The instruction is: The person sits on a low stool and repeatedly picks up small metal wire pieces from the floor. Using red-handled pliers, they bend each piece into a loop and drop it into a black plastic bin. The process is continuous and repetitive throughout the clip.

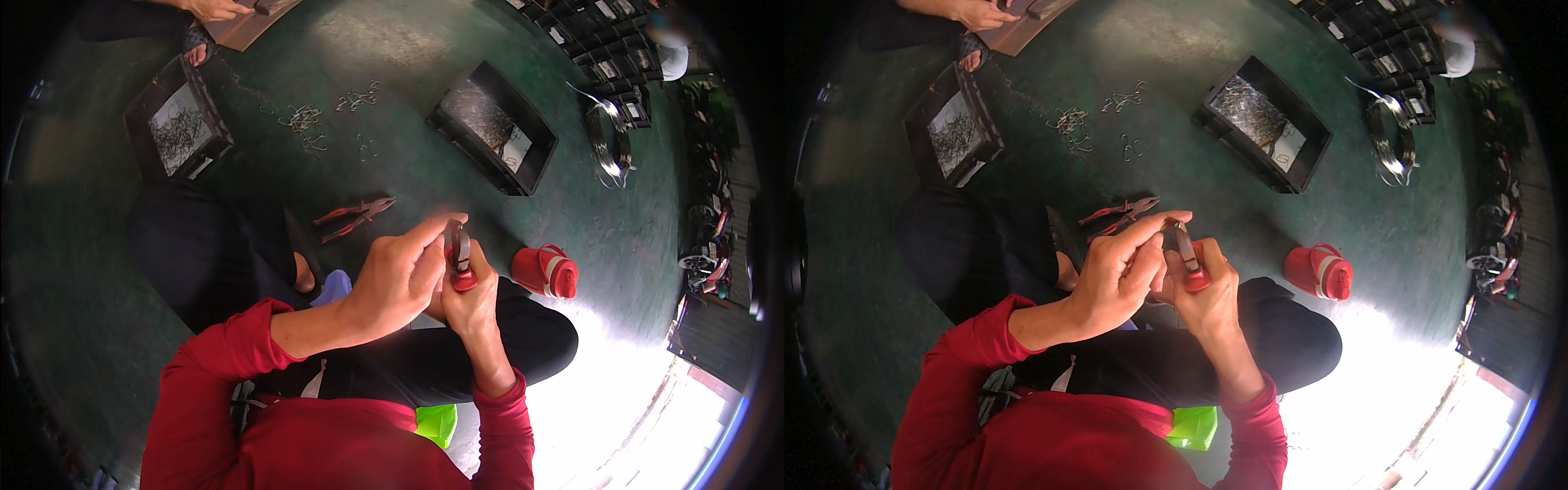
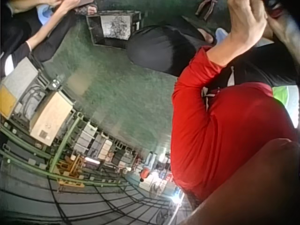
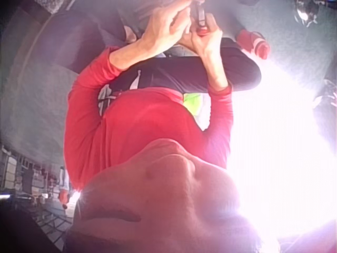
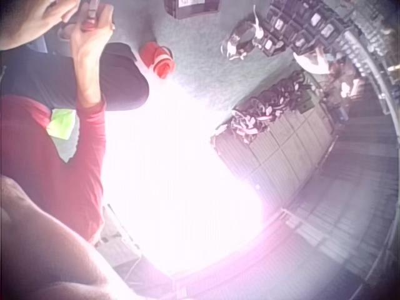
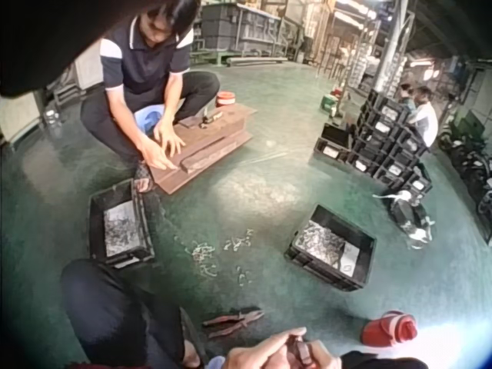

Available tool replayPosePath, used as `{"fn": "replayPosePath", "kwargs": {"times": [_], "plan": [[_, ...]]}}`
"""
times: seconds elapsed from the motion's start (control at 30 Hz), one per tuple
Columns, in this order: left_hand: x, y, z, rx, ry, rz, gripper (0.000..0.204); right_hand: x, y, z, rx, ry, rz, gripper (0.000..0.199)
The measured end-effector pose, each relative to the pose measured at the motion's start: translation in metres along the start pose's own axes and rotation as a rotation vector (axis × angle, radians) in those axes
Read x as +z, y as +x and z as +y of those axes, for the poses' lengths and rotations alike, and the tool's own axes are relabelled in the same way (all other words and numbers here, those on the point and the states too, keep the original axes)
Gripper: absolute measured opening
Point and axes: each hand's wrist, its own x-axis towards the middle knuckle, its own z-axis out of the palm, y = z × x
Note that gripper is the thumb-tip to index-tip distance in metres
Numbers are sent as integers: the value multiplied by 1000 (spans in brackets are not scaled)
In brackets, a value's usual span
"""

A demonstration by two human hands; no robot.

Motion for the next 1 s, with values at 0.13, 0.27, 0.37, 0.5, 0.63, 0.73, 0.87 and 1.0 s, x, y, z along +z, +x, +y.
{"fn": "replayPosePath", "kwargs": {"times": [0.13, 0.27, 0.37, 0.5, 0.63, 0.73, 0.87, 1.0], "plan": [[-12, 8, -3, -155, -132, -166, 38, -9, 2, 6, 23, -40, -91, 24], [-16, 19, -10, -210, -227, -304, 42, -31, 13, 16, 115, 32, -207, 26], [-14, 26, -18, -179, -95, -238, 33, -64, 20, 18, 324, -39, -284, 25], [-5, 51, -41, -301, -11, -177, 14, -99, 21, 21, 212, -205, -82, 23], [24, 143, -76, -179, 106, -241, 25, -125, 22, 27, 298, -117, 8, 25], [48, 241, -96, -243, 465, -362, 57, -133, 21, 31, 324, -125, 29, 25], [20, 301, -150, -112, 597, -356, 57, -136, 22, 36, 335, -200, 76, 26], [-46, 264, -240, -108, 788, -117, 19, -135, 31, 41, 364, -340, 89, 24]]}}
